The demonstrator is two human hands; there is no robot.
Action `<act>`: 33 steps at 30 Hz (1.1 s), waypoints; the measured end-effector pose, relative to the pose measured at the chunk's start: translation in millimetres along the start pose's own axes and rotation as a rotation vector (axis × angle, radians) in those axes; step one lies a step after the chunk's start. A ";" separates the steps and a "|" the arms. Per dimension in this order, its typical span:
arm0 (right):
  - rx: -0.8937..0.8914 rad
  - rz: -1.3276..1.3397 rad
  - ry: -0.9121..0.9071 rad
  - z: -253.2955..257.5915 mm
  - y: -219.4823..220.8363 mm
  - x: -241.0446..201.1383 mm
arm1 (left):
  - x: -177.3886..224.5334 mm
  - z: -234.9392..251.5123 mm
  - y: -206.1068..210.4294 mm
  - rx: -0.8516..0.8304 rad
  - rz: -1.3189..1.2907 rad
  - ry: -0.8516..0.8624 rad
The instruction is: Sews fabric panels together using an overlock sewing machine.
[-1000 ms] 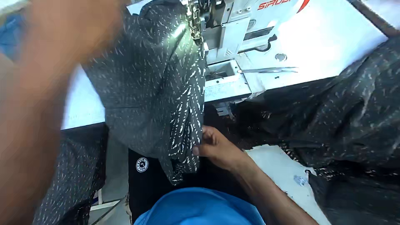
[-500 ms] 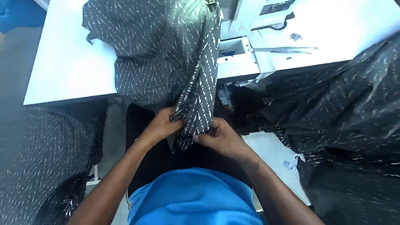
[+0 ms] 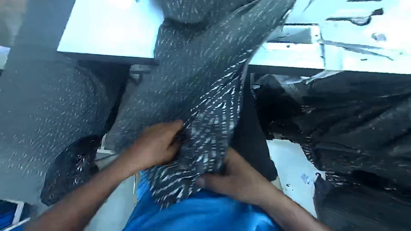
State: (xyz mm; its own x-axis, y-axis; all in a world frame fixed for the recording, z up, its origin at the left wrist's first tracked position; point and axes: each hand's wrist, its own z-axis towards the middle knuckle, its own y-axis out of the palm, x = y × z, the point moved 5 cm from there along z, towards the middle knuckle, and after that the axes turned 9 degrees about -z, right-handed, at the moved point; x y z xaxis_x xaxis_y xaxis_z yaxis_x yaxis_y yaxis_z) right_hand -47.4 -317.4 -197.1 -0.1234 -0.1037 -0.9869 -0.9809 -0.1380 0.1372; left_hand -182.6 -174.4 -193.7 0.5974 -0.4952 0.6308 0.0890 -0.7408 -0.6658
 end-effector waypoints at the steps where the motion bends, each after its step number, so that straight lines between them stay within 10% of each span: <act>1: 0.072 -0.012 0.019 -11.6 -4.2 1.7 | -9.8 10.3 16.0 0.010 -0.105 -0.040; 8: 0.509 -0.757 -0.293 -28.9 6.6 -38.1 | -49.4 -20.1 5.7 0.062 -0.692 0.019; 13: 0.334 -0.838 -0.575 27.5 60.7 -71.8 | -54.7 -86.3 -49.0 0.116 -0.835 0.151; 17: 0.152 -0.462 -0.471 61.5 75.8 -76.2 | -67.0 -131.5 -84.3 0.485 -0.902 0.305; 33: 0.119 -0.961 -0.665 134.2 109.9 -93.6 | -78.0 -127.2 -43.9 1.082 -1.418 0.442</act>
State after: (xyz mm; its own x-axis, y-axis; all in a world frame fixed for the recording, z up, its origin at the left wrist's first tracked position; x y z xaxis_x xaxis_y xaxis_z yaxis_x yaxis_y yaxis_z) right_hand -163.8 -190.7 -101.0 0.6558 0.5323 -0.5354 -0.7170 0.2172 -0.6623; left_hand -334.5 -161.1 -163.0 -0.5887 -0.0338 0.8077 0.8004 -0.1646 0.5765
